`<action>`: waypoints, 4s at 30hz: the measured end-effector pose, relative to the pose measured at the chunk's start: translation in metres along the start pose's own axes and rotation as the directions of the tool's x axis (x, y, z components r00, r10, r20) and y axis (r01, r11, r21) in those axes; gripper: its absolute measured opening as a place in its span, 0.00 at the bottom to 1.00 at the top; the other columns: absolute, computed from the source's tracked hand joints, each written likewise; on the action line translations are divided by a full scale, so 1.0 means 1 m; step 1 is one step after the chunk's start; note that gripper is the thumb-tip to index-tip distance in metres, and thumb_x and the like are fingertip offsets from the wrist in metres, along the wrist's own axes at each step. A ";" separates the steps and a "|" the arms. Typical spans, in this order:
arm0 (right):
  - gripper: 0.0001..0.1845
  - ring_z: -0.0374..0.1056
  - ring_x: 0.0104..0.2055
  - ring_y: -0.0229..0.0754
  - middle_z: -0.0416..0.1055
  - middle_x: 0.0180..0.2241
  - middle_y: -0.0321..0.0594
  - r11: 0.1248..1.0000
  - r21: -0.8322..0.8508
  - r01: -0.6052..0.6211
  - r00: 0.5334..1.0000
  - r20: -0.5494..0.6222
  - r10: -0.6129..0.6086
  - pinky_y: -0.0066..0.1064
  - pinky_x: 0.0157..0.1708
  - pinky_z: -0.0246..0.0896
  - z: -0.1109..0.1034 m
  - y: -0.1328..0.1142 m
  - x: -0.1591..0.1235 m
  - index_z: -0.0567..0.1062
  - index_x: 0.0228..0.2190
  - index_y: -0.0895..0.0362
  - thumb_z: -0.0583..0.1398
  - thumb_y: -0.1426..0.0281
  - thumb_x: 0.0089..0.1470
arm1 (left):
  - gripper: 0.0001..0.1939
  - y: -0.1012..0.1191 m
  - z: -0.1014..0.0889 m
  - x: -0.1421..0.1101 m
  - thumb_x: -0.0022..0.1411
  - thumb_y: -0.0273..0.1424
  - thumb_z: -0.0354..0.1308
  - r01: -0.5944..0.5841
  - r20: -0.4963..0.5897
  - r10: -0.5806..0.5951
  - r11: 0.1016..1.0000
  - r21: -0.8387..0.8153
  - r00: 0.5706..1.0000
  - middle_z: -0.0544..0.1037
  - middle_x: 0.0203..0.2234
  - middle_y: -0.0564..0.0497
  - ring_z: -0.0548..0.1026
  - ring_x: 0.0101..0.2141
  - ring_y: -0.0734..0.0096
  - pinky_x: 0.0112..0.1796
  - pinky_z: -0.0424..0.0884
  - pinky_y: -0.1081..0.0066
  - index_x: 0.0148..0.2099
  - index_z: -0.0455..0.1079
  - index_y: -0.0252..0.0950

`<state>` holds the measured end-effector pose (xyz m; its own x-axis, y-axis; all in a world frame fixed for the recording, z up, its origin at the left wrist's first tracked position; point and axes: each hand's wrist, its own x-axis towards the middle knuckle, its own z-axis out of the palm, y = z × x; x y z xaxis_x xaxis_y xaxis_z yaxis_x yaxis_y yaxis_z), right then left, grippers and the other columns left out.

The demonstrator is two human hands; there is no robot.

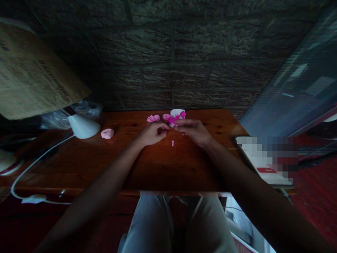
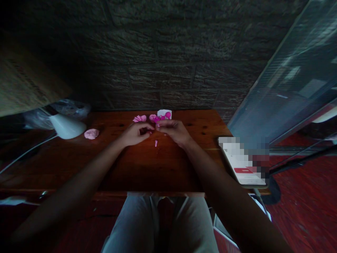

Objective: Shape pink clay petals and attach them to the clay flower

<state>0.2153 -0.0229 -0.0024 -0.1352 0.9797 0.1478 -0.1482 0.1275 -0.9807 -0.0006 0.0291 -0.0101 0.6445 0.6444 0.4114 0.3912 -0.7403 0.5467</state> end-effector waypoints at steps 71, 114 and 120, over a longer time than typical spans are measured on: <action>0.24 0.59 0.25 0.34 0.73 0.24 0.36 0.986 -0.162 0.044 0.999 -0.022 -0.048 0.29 0.26 0.53 -0.001 -0.002 0.001 0.81 0.24 0.57 0.71 0.48 0.40 | 0.06 0.007 0.011 0.002 0.64 0.31 0.63 -0.067 -0.151 0.045 0.988 -0.141 0.988 0.80 0.28 0.51 0.72 0.25 0.77 0.28 0.67 0.76 0.37 0.76 0.33; 0.16 0.57 0.25 0.33 0.69 0.25 0.32 0.988 0.005 0.155 0.988 -0.004 -0.155 0.30 0.27 0.50 -0.002 -0.002 0.003 0.75 0.29 0.55 0.73 0.62 0.41 | 0.05 0.007 0.009 0.002 0.63 0.31 0.64 -0.059 -0.235 0.039 0.995 -0.081 0.971 0.82 0.28 0.51 0.75 0.27 0.74 0.31 0.71 0.73 0.39 0.77 0.35; 0.21 0.59 0.25 0.33 0.73 0.27 0.34 0.995 -0.071 0.075 0.997 0.036 -0.072 0.30 0.27 0.53 0.000 -0.001 0.001 0.80 0.30 0.56 0.72 0.54 0.41 | 0.05 0.009 0.008 0.002 0.64 0.30 0.64 -0.060 -0.230 0.041 0.995 -0.077 0.972 0.82 0.29 0.50 0.75 0.27 0.74 0.31 0.71 0.74 0.39 0.77 0.34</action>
<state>0.2156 -0.0220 -0.0008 -0.1595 0.9617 0.2230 -0.0884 0.2111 -0.9735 0.0093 0.0223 -0.0107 0.4920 0.6401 0.5901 0.3001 -0.7609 0.5753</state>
